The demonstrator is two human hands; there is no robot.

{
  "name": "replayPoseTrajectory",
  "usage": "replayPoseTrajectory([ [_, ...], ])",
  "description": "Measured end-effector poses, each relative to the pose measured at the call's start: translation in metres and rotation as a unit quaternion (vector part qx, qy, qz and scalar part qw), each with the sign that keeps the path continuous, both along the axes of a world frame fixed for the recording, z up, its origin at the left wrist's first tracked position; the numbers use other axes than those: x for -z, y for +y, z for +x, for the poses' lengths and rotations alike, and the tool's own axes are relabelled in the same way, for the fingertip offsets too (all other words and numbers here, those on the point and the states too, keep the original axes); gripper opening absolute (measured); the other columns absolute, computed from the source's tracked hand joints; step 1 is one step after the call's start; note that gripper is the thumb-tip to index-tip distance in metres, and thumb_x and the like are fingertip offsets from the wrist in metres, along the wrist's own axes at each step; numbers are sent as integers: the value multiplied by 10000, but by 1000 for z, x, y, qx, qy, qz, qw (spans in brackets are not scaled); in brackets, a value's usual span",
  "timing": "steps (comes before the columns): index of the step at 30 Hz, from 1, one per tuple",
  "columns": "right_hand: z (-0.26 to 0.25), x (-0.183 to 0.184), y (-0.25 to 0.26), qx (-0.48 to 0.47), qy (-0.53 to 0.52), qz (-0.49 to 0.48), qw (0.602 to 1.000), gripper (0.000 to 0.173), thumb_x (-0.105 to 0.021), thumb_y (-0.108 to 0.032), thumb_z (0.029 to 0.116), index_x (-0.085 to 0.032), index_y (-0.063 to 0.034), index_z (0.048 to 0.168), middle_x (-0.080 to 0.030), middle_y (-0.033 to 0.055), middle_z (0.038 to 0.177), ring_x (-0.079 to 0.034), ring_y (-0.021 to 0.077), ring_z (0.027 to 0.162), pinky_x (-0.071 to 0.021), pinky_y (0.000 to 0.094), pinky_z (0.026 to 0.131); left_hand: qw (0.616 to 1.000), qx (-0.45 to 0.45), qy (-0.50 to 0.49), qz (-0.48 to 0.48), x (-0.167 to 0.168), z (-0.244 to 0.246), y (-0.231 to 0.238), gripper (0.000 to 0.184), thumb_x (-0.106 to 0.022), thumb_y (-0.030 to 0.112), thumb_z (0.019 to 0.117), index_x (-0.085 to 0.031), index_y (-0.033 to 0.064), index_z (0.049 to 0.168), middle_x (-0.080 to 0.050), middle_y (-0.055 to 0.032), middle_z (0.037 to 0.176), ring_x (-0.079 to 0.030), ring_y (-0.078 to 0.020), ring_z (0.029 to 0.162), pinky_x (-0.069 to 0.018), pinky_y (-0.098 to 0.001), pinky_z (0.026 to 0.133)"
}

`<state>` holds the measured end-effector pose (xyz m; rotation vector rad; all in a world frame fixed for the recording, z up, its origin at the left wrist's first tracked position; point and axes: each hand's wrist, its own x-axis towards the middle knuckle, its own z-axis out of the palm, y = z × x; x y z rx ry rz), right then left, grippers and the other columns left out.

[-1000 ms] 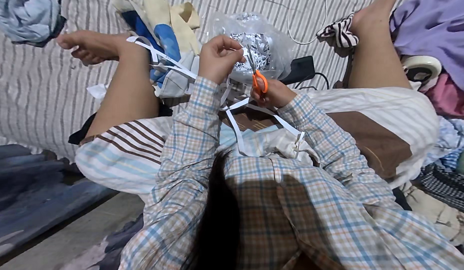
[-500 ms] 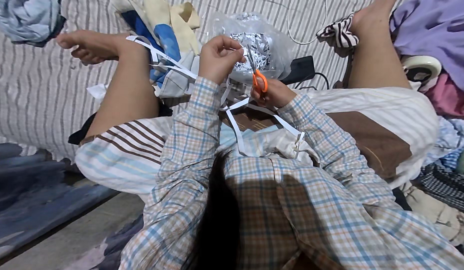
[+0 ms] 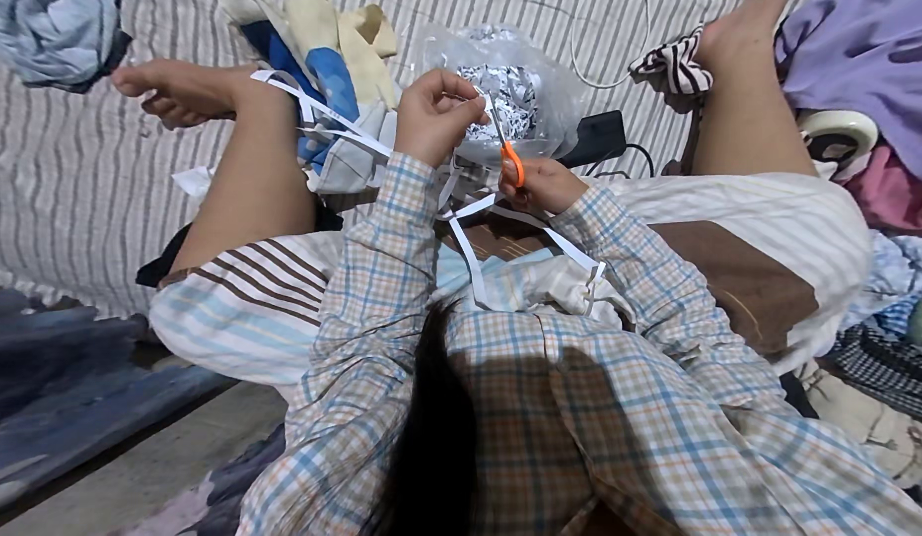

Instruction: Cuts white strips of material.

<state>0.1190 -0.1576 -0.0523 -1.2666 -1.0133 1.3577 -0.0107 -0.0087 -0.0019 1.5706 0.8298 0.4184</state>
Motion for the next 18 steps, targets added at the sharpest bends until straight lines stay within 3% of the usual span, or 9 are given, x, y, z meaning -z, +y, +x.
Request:
replayPoseTrajectory([
  [4,0,-1,0,16,2,-5,1000,362,-373,-206,1087,-592,-101,819,-539,-105,690,-479,-34,576,-416,160,547,1000,0,0,3,-1,0,0,109,-672,69,963,-598,70,1044,-707,74,794,-573,32,570,-465,-142,548],
  [11,2,-5,3,-10,1,-46,999,443,-270,-274,1092,-558,-125,789,-540,-109,651,-478,-36,546,-409,155,527,1000,-7,-3,-4,-1,1,0,104,-664,70,967,-595,65,1044,-704,61,803,-597,14,593,-492,-157,572],
  [18,0,-5,0,3,-10,-29,1000,411,-313,-257,1088,-588,-106,822,-547,-111,685,-470,-43,567,-400,152,534,1000,2,4,-2,-2,1,-1,118,-664,66,964,-596,53,1059,-697,60,807,-587,17,598,-488,-157,583],
])
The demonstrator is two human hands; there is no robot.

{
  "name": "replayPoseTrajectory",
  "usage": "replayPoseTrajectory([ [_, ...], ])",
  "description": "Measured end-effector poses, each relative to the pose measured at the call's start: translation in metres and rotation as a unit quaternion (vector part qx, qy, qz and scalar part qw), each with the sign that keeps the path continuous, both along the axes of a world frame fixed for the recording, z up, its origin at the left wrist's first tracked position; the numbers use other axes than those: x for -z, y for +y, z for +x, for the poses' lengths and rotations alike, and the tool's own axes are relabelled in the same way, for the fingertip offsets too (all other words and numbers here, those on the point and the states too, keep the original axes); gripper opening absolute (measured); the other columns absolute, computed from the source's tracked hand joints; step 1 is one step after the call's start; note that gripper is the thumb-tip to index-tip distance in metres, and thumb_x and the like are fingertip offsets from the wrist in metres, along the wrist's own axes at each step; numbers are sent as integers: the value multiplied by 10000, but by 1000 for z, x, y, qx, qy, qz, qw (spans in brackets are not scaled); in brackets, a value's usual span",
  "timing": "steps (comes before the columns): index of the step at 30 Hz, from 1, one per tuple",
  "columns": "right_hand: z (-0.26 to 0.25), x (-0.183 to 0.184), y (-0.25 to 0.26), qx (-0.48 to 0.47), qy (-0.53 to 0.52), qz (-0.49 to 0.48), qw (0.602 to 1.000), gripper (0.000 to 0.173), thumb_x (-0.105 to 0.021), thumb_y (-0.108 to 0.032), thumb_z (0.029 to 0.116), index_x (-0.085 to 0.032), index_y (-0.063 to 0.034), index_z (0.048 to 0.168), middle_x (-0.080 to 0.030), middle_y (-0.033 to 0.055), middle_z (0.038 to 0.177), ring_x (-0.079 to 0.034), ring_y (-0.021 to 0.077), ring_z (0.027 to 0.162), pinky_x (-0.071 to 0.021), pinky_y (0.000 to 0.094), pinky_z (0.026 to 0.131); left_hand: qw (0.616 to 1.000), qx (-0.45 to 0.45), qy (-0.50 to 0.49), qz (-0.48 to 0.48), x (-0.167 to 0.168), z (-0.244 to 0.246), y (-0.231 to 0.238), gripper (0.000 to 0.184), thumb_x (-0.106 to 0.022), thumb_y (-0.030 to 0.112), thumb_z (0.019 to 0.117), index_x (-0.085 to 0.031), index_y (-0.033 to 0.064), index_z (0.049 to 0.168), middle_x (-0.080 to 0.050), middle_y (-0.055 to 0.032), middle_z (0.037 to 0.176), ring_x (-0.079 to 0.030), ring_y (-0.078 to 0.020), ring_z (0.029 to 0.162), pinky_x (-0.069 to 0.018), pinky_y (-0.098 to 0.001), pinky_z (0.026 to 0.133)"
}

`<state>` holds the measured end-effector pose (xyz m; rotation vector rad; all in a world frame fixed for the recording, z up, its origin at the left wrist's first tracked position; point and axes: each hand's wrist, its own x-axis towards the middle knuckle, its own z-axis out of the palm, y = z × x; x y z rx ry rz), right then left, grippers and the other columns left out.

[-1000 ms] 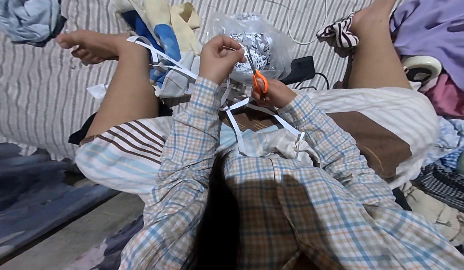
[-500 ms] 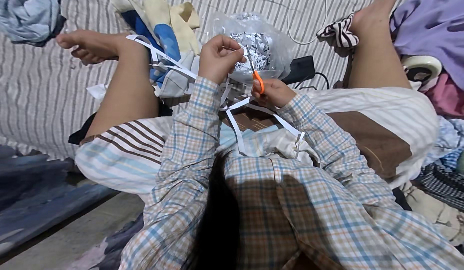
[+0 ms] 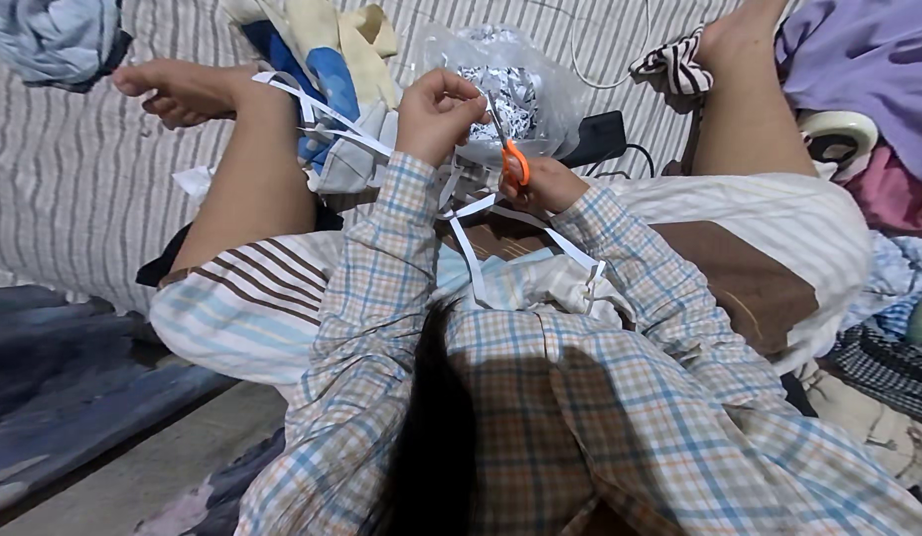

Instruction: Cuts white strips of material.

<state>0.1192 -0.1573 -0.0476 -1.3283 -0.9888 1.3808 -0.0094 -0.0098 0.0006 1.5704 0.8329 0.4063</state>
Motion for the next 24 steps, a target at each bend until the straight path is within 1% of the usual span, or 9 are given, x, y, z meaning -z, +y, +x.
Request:
replayPoseTrajectory([
  [6,0,2,0,5,21,21,1000,383,-365,-209,1083,-599,-117,794,-560,-118,682,-475,-51,567,-401,145,532,1000,-1,1,-1,0,0,0,111,-665,66,965,-599,55,1054,-704,61,807,-592,18,598,-489,-154,582],
  [9,-1,2,1,24,9,15,1000,370,-356,-205,1090,-589,-107,820,-547,-109,690,-468,-48,563,-401,145,528,1000,-1,9,-8,-3,0,0,109,-659,73,976,-601,54,1066,-712,53,824,-619,7,617,-517,-164,606],
  [11,-1,1,1,53,7,6,999,365,-347,-207,1096,-585,-106,839,-540,-108,692,-465,-40,568,-400,151,532,1000,0,9,-15,-4,-2,2,124,-651,68,980,-607,37,1092,-719,37,850,-654,-16,655,-556,-190,652],
  [14,4,5,3,75,18,-6,997,387,-325,-244,1106,-572,-122,835,-539,-99,673,-488,-10,565,-431,180,541,1000,3,3,-15,-2,-4,5,150,-647,52,978,-609,9,1117,-722,13,884,-683,-40,701,-582,-216,697],
  [17,5,7,3,70,32,3,997,396,-315,-248,1103,-554,-145,804,-535,-103,661,-489,-6,559,-429,187,535,1000,-1,5,-6,-2,-6,7,145,-636,65,993,-631,5,1126,-736,11,889,-696,-42,709,-590,-218,700],
  [19,5,9,4,69,35,14,997,398,-320,-243,1101,-555,-144,796,-538,-104,658,-488,-10,556,-427,185,530,1000,-4,10,-5,-3,-7,7,154,-624,74,1005,-638,3,1141,-735,0,926,-708,-48,735,-599,-218,707],
  [22,5,10,4,66,42,19,997,401,-320,-244,1101,-559,-147,793,-542,-103,658,-493,-7,557,-429,185,530,1000,-16,11,-13,-4,-7,7,190,-607,66,1016,-627,-7,1190,-737,-22,946,-717,-61,749,-603,-221,703],
  [24,5,11,4,66,46,21,997,399,-320,-241,1098,-561,-152,792,-543,-109,653,-495,-10,554,-428,182,527,1000,-20,2,-9,-3,-7,7,196,-597,59,1016,-625,-13,1197,-734,-28,951,-720,-70,757,-608,-228,707],
])
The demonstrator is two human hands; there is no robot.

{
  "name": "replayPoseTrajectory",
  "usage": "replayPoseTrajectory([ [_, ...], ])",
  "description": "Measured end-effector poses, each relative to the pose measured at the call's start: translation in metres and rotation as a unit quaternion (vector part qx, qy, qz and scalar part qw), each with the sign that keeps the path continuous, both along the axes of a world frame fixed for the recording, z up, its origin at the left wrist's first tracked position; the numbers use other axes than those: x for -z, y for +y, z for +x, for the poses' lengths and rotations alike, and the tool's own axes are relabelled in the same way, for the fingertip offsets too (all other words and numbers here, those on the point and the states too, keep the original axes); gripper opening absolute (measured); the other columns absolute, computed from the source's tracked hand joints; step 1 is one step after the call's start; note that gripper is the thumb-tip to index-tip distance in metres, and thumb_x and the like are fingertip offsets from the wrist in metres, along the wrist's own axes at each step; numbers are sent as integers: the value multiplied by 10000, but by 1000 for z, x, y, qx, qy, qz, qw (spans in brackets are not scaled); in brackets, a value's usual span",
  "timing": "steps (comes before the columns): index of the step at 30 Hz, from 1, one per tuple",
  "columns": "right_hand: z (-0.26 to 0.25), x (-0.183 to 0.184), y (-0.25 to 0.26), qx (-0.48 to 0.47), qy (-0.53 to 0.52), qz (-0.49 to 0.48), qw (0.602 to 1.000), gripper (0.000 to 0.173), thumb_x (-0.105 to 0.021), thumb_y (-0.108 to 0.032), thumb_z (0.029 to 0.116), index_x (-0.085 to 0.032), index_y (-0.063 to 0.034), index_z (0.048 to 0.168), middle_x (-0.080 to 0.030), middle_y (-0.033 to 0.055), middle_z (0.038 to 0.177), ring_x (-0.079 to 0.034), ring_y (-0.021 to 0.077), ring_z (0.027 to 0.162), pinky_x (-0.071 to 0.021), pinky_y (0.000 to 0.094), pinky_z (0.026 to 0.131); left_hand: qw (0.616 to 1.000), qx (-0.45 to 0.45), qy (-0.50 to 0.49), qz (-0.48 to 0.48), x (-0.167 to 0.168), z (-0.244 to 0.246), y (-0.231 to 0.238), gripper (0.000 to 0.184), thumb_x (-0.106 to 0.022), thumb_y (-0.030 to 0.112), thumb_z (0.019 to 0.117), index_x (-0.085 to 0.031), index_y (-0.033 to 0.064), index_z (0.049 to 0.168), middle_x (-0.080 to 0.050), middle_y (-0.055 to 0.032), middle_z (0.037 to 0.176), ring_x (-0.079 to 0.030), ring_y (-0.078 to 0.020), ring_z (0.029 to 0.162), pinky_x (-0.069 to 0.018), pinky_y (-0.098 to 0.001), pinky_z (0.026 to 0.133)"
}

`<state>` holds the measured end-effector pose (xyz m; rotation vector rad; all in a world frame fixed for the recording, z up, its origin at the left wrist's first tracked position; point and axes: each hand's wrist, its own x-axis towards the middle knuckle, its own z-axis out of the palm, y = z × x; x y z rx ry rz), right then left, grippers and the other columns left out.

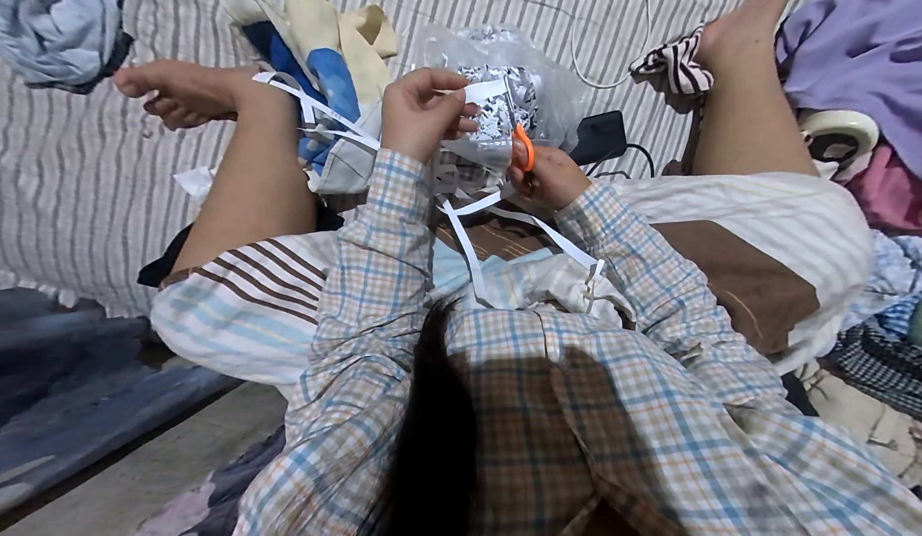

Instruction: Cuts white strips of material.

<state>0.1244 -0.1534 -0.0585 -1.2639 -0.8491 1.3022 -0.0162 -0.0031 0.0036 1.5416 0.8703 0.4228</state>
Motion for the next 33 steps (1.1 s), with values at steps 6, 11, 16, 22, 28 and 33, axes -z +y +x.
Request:
replayPoseTrajectory([
  [6,0,0,-1,-3,-17,4,1000,406,-333,-244,1095,-575,-137,788,-551,-105,658,-501,-13,562,-431,187,534,1000,10,5,23,0,-1,3,208,-591,54,1014,-637,-21,1202,-708,-19,981,-685,-35,748,-589,-208,711],
  [11,0,4,0,-6,-12,27,1000,406,-341,-230,1092,-567,-150,764,-548,-115,651,-486,-25,552,-409,171,516,1000,-1,-1,27,-1,-2,2,182,-616,47,996,-653,-10,1165,-710,6,942,-668,-19,713,-574,-192,682],
  [16,-2,3,0,-15,-22,22,999,402,-337,-218,1094,-572,-136,778,-536,-113,653,-473,-30,554,-400,166,520,1000,-6,1,21,0,-2,2,177,-626,36,986,-655,-12,1154,-712,5,939,-665,-19,700,-574,-192,671],
  [22,0,1,0,-11,-20,-25,999,431,-291,-261,1110,-562,-135,800,-544,-99,661,-510,-5,568,-449,191,547,1000,-7,2,24,1,-2,2,164,-628,33,981,-659,-10,1137,-714,17,900,-649,-12,667,-560,-181,648],
  [28,0,0,3,-23,7,-34,999,500,-185,-321,1099,-513,-163,756,-539,-95,612,-498,-3,528,-426,184,507,1000,-11,-5,19,2,-2,2,162,-635,26,973,-659,-13,1128,-713,18,902,-645,-13,662,-559,-184,642],
  [33,-3,-2,-1,-11,-3,-17,1000,419,-312,-253,1105,-552,-156,775,-541,-112,643,-484,-19,545,-421,174,521,1000,-7,-1,20,1,-2,2,158,-638,29,973,-666,-5,1125,-715,27,896,-644,-9,658,-556,-180,634],
])
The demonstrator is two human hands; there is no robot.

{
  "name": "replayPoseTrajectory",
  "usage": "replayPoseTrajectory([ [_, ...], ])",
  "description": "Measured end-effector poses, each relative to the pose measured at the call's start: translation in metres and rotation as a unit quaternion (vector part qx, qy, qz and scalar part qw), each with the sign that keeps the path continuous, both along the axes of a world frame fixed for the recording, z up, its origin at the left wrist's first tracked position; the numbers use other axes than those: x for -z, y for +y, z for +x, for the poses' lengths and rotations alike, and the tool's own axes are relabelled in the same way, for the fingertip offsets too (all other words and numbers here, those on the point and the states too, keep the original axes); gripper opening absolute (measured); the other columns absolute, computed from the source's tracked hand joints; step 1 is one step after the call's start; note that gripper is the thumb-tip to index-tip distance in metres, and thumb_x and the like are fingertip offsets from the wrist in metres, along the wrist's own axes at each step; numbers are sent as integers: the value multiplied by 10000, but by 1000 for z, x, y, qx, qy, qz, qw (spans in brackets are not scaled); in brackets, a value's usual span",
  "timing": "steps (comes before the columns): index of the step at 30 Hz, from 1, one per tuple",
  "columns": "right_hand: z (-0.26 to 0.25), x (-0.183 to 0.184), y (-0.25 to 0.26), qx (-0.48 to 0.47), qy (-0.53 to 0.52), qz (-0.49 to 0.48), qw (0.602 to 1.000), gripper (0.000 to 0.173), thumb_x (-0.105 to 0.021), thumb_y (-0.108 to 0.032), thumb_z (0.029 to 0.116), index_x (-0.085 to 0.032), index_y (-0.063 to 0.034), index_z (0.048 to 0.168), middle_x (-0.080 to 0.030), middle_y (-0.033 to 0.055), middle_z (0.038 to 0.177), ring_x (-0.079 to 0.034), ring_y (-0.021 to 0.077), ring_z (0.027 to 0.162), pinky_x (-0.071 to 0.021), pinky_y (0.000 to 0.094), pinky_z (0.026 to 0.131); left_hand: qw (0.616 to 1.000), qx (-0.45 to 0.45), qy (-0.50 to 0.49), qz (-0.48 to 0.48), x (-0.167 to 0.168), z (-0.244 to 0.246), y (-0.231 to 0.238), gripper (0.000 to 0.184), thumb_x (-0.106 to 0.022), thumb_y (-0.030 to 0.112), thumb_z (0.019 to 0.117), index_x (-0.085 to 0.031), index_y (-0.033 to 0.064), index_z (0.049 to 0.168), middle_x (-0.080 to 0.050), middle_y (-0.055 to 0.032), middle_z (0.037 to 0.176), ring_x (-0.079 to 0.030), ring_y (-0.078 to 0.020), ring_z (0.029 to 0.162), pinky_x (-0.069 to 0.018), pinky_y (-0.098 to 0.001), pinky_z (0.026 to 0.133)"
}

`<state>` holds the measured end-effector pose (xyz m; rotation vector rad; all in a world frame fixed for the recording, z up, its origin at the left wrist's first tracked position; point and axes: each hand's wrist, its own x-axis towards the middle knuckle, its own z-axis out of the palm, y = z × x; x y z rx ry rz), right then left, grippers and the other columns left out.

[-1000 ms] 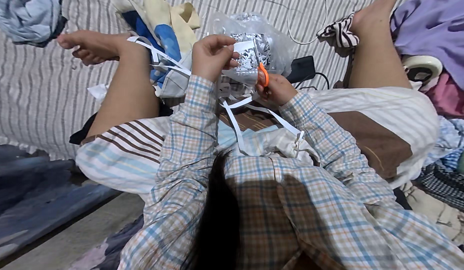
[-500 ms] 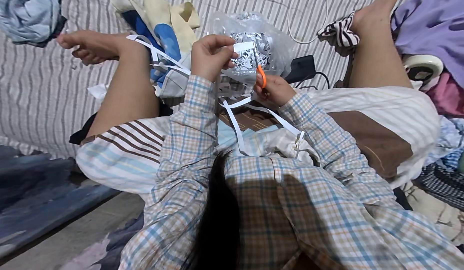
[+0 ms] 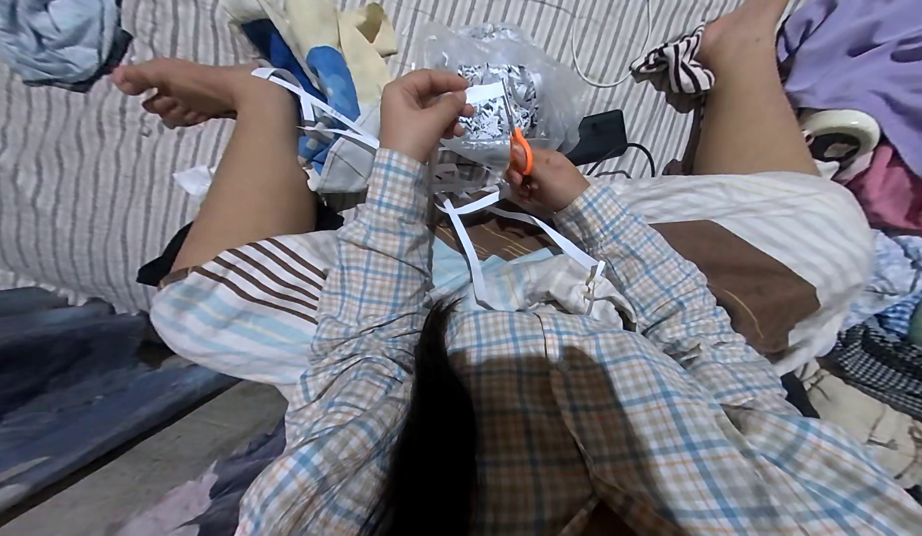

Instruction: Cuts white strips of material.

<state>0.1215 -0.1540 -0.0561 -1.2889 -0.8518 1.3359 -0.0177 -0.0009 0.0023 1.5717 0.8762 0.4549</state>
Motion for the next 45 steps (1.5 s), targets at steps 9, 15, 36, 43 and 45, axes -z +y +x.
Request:
replayPoseTrajectory([
  [9,1,-1,4,-12,12,-25,1000,503,-195,-324,1103,-513,-161,748,-527,-92,599,-488,6,514,-420,192,501,1000,1,3,0,1,0,0,159,-640,41,977,-668,-1,1127,-721,18,896,-651,-17,656,-563,-187,636],
  [15,-3,-2,-1,8,-11,15,1000,398,-324,-223,1101,-560,-136,792,-533,-113,655,-466,-32,541,-401,159,511,1000,4,-7,-6,2,0,-1,160,-646,28,966,-669,-6,1121,-722,19,917,-653,-16,663,-564,-190,636],
  [36,0,-1,2,-30,33,-13,999,472,-219,-297,1112,-519,-168,771,-533,-105,632,-478,-13,526,-405,169,495,1000,13,2,10,2,0,0,165,-639,47,974,-676,-4,1126,-729,18,909,-642,-12,651,-551,-185,628],
  [43,-2,-2,0,-33,5,0,999,457,-254,-282,1114,-532,-156,774,-529,-104,640,-470,-18,537,-392,165,501,1000,7,-5,-1,1,2,-2,155,-649,28,961,-678,-4,1110,-722,18,909,-637,-11,644,-549,-182,620],
  [45,-2,0,-1,-27,14,16,999,425,-293,-247,1110,-544,-153,780,-540,-105,656,-477,-23,549,-396,162,505,1000,7,-2,-1,1,2,-2,153,-646,33,966,-678,-4,1111,-723,20,909,-640,-9,647,-550,-181,619],
])
